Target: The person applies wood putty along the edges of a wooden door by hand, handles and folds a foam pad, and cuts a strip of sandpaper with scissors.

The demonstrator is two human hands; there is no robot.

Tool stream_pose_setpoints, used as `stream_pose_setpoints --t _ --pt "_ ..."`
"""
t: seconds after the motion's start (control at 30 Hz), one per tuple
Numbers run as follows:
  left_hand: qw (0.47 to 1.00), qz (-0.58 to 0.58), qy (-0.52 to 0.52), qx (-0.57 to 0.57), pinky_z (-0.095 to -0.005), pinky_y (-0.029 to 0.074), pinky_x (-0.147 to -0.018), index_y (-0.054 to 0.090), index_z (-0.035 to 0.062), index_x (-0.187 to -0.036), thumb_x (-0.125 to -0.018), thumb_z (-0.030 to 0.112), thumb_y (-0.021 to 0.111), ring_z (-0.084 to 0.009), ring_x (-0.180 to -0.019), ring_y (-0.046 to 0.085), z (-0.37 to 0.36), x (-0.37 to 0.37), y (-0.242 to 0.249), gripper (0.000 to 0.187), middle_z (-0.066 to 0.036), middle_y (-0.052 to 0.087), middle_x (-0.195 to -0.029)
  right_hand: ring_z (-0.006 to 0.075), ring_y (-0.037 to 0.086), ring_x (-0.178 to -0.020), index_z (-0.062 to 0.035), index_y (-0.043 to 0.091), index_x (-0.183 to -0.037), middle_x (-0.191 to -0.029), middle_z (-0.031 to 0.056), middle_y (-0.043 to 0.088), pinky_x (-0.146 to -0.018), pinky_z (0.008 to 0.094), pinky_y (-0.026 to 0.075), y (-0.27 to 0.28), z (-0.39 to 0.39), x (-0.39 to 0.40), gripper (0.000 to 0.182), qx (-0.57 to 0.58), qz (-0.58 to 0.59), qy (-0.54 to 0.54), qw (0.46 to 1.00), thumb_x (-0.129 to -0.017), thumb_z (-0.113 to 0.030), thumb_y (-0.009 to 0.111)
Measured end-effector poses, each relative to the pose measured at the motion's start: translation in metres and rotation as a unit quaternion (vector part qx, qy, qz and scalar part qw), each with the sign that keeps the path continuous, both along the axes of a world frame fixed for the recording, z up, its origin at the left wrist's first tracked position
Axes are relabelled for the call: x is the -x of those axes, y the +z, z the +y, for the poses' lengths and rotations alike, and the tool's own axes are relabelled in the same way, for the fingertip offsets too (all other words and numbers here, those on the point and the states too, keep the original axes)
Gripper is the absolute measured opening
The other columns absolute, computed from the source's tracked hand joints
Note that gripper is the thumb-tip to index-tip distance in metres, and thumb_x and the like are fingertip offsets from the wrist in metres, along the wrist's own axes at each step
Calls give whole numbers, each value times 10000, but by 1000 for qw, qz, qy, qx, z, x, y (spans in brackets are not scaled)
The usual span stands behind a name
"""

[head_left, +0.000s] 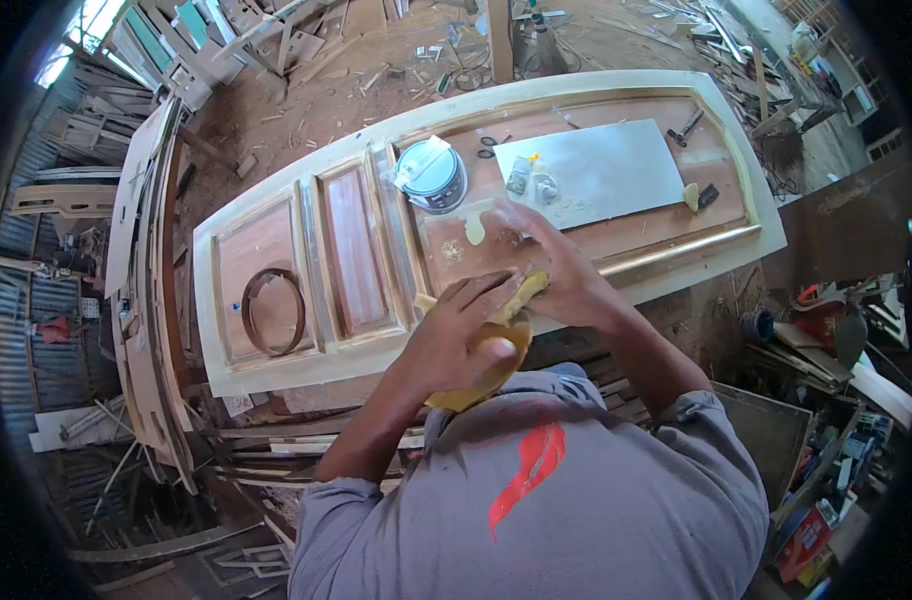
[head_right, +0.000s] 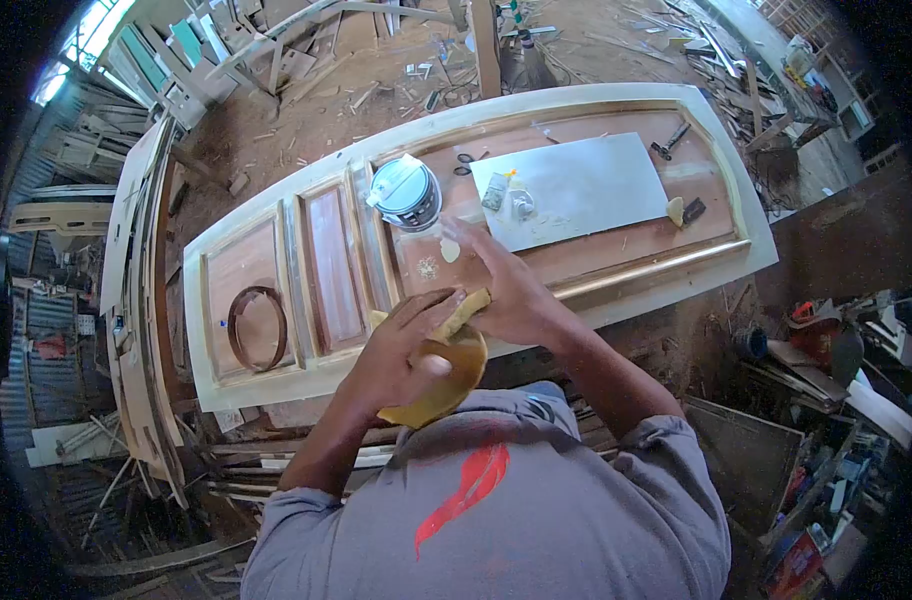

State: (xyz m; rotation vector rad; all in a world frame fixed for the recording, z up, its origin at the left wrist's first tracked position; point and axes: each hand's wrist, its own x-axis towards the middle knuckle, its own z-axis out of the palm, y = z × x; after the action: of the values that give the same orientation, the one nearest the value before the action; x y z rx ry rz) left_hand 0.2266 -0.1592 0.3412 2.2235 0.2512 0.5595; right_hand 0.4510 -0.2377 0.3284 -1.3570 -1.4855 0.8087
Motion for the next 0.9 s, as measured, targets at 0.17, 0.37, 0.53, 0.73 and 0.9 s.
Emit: stream_pose_setpoints --t 0.17,0.37,0.53,0.73,0.9 --pt "972 33 73 222 -429 568 -953 653 8 -1393 -995 171 751 -372 -1164 707 -10 7 6 441 -210 720 -1268 360 389 -1548 -98 324 -1666 -1627 189 456 -1319 578 118 10 -2 14 1143 -72 -88 -47 992 -721 -228 953" --pt "990 -28 68 123 -402 566 -823 713 -10 -1276 -999 145 738 -327 -965 724 -11 16 -21 318 -196 751 -1079 367 340 -1573 -112 349 -1658 -1629 150 464 -1311 634 20 30 -8 28 1135 -123 -147 -55 980 -712 -298 948" --pt "981 -69 78 164 -359 540 -757 739 -24 -1183 -1029 169 715 -247 -827 690 -15 18 -20 248 -154 720 -933 381 334 -1571 -133 398 -1638 -1624 147 470 -1296 685 -23 36 -11 35 1053 -178 -231 -59 955 -721 -225 908" --pt "928 6 56 368 -308 531 -741 750 -22 -1148 -1138 302 563 -131 -792 656 -12 24 -19 374 -50 710 -889 378 346 -1568 -128 466 -1599 -1616 138 483 -1303 686 1 32 -17 49 978 -199 -281 -51 937 -722 -152 898" --pt "831 -94 80 543 -292 542 -792 712 -20 -1250 -1153 350 524 -119 -845 660 -4 23 -43 426 -35 717 -932 360 387 -1559 -68 448 -1596 -1609 146 509 -1322 607 79 32 -24 45 991 -165 -161 -59 971 -735 -175 925"
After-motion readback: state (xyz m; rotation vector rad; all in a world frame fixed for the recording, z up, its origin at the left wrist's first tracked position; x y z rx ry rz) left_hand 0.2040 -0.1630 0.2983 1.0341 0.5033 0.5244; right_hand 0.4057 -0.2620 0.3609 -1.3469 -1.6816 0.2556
